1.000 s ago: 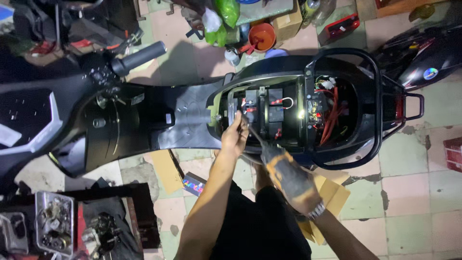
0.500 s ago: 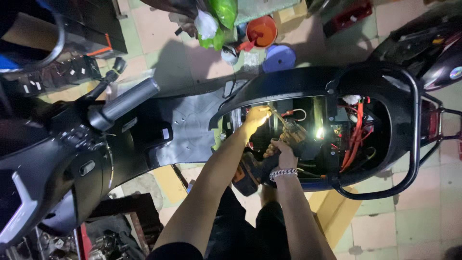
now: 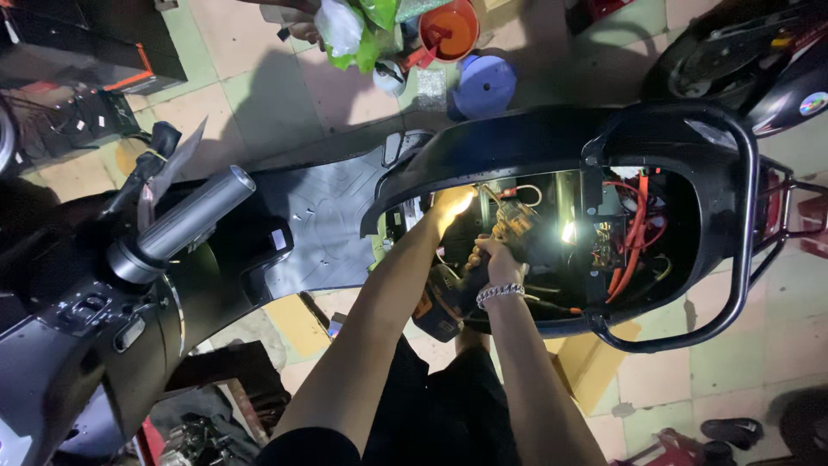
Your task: The person works on the electrical system of a scooter, using a power drill to remove and install screws on the battery cover and seat. They connect wires to the battery terminals, test the scooter's digital dashboard by turning the key, and reassemble the seat and floor panels.
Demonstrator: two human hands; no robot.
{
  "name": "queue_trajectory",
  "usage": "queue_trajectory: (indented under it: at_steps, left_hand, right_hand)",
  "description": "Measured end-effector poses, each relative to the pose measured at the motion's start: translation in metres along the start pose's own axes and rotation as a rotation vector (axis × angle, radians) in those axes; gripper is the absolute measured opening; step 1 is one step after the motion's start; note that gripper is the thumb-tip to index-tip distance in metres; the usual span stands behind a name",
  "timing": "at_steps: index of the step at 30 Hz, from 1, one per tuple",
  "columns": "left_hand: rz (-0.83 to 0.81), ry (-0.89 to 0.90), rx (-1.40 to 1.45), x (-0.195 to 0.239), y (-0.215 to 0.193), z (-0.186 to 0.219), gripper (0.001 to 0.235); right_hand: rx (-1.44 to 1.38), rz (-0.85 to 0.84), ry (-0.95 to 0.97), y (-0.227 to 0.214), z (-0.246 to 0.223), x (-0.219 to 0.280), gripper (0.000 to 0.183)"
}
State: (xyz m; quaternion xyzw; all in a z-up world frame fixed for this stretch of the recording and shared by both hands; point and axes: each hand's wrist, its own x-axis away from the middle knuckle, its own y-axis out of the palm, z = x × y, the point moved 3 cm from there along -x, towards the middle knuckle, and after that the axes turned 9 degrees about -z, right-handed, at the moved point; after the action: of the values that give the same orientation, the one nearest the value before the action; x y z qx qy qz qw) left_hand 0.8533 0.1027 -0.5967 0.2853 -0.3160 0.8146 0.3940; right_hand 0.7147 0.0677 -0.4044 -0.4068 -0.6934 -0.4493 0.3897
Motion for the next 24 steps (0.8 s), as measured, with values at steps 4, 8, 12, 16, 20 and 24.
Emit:
queue_trajectory:
  at_steps: [4, 8, 12, 16, 20, 24]
  left_hand:
    - [0.068, 0.066, -0.096, 0.011, -0.008, -0.003, 0.022]
    - [-0.032, 0.182, -0.050, 0.044, -0.026, -0.016, 0.025]
    - [-0.067, 0.129, 0.038, 0.074, -0.041, -0.028, 0.027]
    - [-0.041, 0.236, 0.146, 0.096, -0.047, -0.040, 0.023]
    - [-0.059, 0.537, -0.064, 0.106, -0.055, -0.049, 0.023]
    - [-0.166, 0.104, 0.455, 0.106, -0.048, -0.058, 0.020]
  right_hand:
    - [0.158, 0.179, 0.005, 0.013, -0.013, 0.001, 0.009]
    - [0.259, 0.203, -0.052, 0.035, -0.028, 0.002, 0.009]
    - [0.336, 0.261, -0.003, 0.057, -0.039, -0.001, 0.014]
    - [0.358, 0.331, 0.089, 0.059, -0.037, -0.002, 0.014]
    - [0.517, 0.311, -0.068, 0.041, -0.036, -0.028, 0.012]
    - [0.507, 0.262, -0.117, 0.027, -0.023, -0.039, 0.009]
